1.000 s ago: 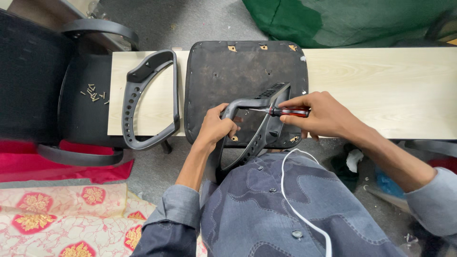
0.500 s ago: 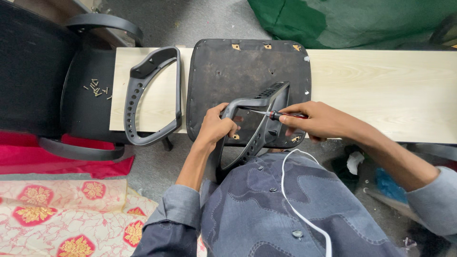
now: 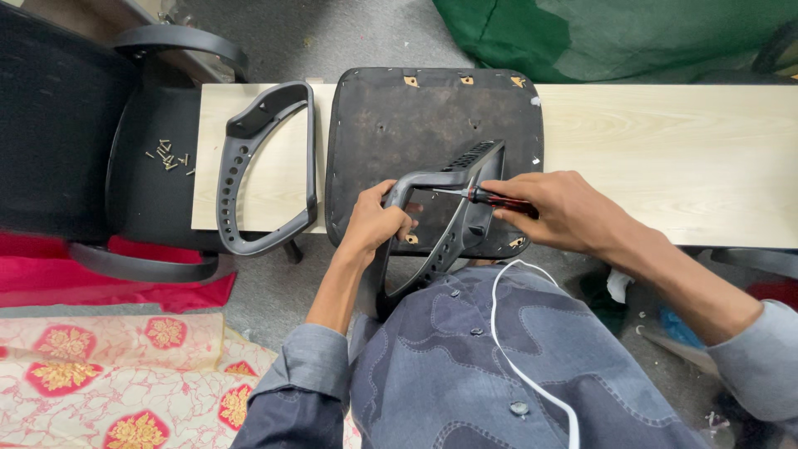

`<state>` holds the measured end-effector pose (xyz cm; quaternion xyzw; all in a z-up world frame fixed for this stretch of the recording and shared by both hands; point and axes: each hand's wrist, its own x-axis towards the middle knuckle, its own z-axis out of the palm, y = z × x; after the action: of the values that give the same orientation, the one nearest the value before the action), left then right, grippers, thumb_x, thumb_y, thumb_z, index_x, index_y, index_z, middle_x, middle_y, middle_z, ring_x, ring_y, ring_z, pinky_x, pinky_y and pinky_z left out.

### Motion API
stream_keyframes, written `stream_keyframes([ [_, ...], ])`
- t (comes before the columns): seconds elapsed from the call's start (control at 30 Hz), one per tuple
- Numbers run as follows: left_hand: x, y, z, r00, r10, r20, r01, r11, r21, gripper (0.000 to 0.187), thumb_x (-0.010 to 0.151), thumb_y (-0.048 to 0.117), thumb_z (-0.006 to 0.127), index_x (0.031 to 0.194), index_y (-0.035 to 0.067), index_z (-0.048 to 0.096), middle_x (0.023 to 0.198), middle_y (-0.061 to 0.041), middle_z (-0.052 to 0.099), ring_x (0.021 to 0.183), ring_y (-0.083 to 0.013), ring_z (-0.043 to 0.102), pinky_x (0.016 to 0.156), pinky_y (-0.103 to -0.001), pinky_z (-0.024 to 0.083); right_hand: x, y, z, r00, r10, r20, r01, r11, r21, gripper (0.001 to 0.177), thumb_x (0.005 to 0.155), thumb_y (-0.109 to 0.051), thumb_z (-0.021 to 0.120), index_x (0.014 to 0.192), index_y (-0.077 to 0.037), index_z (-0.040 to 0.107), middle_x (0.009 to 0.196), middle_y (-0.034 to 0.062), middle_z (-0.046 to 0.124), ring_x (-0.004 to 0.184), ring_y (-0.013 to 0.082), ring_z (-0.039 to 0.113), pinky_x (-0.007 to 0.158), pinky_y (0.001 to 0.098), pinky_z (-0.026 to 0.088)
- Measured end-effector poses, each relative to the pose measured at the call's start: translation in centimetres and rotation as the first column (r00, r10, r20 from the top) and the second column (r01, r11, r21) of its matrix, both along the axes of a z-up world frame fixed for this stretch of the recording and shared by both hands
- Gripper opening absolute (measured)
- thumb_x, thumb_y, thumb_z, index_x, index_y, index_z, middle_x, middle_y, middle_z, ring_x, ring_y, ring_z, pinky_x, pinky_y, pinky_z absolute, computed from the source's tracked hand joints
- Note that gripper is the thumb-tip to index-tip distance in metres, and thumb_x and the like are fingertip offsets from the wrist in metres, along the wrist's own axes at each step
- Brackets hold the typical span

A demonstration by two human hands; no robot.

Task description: The person attaches a black plastic frame to the underside of a chair seat using a screwdriver and screws. They align the frame, insert screws, and tighten them sequentially to secure the frame in place.

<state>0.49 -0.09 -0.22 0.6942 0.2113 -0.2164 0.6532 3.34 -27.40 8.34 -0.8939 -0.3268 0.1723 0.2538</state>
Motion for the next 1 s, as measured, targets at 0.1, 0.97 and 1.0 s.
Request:
stream_keyframes([
  [0.1,0.1,-0.1,-0.1,1.000,-0.005,0.004,0.005,1.000,-0.010,0.072,0.054,-0.013,0.056,0.124,-0.001,0.066,0.098,-0.015,0.076,0.080,-0.0255,0.076,0.050,-0.030,0.052,-0.3,0.3,0.6,0.999,-0.037,0.020,0.035,0.996,0.081,0.050,0.086,-0.027,0.076,0.132,-0.008,0.068,0.090,0.0155,0.077,0.069,0.0262,0.074,0.061,0.0364,0.057],
  [0.97,-1.5,-9.0,0.5,0.982,0.182,-0.039,-0.183,0.983,-0.015,0.068,0.056,-0.016,0.053,0.121,-0.002,0.066,0.103,-0.017,0.076,0.080,-0.0256,0.074,0.045,-0.028,0.046,4.0,-8.6,-0.9,0.971,0.011,-0.240,-0.008,1.000,0.012,0.054,0.085,-0.039,0.076,0.128,-0.008,0.069,0.094,0.0134,0.073,0.080,0.0231,0.071,0.069,0.0315,0.054],
  [1.0,-1.5,-9.4,0.6,0.982,0.180,-0.047,-0.181,0.983,-0.011,0.068,0.055,-0.017,0.053,0.121,-0.002,0.066,0.103,-0.017,0.077,0.080,-0.0255,0.074,0.046,-0.028,0.046,4.3,-9.2,-0.9,0.985,0.061,-0.161,-0.045,0.994,0.101,0.055,0.082,-0.035,0.078,0.128,-0.006,0.068,0.099,0.0160,0.072,0.085,0.0261,0.072,0.072,0.0334,0.055],
])
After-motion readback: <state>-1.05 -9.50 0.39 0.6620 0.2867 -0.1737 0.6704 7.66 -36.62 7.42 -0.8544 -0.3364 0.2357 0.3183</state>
